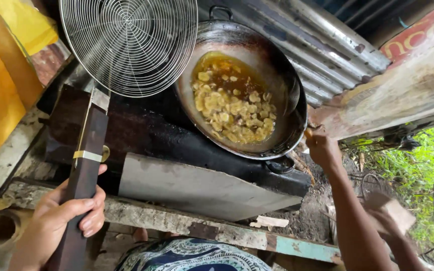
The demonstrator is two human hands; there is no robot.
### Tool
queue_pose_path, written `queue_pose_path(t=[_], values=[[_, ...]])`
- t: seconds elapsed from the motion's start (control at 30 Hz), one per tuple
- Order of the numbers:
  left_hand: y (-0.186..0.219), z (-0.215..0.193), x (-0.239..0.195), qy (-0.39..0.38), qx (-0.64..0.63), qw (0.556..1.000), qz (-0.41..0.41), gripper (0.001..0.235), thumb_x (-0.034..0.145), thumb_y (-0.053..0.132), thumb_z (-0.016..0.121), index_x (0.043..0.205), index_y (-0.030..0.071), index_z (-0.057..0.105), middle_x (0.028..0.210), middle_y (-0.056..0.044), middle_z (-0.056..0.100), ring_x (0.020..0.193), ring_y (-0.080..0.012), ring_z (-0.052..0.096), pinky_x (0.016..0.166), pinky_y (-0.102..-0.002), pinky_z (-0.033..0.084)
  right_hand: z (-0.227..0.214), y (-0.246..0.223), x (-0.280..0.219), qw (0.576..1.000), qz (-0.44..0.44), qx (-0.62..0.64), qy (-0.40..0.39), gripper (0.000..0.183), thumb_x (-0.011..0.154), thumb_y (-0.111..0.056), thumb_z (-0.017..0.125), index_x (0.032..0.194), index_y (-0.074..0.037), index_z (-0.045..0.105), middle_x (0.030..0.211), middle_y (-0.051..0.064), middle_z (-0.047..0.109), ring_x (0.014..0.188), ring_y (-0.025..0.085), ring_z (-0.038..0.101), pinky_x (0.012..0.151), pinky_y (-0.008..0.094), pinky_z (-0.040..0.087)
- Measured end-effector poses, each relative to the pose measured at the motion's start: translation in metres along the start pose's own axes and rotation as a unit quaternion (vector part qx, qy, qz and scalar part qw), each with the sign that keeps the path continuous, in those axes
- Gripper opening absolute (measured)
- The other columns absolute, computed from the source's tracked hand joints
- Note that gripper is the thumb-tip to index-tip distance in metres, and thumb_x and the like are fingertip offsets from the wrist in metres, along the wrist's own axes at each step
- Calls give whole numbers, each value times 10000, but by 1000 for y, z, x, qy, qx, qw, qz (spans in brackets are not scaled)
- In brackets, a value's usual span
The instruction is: The person fries banana slices in a wok, stirring them with a wooden utensil before lifting them out with a wire strainer and transferring them into a bowl.
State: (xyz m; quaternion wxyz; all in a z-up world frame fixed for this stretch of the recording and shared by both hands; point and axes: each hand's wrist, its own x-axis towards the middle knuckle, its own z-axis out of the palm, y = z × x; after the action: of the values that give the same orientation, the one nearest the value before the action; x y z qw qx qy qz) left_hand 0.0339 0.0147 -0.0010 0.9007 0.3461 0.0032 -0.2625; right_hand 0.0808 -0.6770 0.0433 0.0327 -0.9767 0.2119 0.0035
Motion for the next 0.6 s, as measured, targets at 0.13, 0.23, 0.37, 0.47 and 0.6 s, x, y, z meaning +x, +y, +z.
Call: queue_pose_path(t=[0.13,0.23,0.37,0.47,0.6], values=[[3,3,-4,-4,4,1000,6,688,982,-24,569,1638,-44,362,903,-154,552,654,-185,537,553,-384,470,-2,17,-15,938,105,267,-195,284,992,-278,697,1002,0,751,591,35,561,424,125,407,372,308,315],[5,8,-9,9,3,1000,14,692,971,-26,580,1631,-58,373,901,-153,556,653,-186,537,553,-378,468,-2,1,-9,929,158,250,-221,253,999,-268,690,1053,-36,775,576,20,554,421,110,405,377,292,304],[6,11,-16,13,23,1000,15,690,957,-42,577,1620,-62,386,897,-152,554,648,-197,540,544,-384,474,16,-23,7,923,-268,218,-169,207,999,-192,623,1070,-37,740,705,-45,564,402,29,451,339,206,356],[2,10,-21,29,0,999,16,690,959,-41,581,1624,-58,400,891,-148,552,652,-192,534,548,-380,472,45,-67,13,826,84,465,-308,246,1004,-203,613,963,17,716,499,0,442,337,103,337,310,293,211],[-5,4,-21,12,-23,1000,13,702,962,-41,584,1633,-37,375,885,-147,543,663,-196,536,558,-384,473,69,-114,28,706,54,603,-367,427,1122,-263,574,786,-10,503,494,12,413,333,122,332,312,296,230]])
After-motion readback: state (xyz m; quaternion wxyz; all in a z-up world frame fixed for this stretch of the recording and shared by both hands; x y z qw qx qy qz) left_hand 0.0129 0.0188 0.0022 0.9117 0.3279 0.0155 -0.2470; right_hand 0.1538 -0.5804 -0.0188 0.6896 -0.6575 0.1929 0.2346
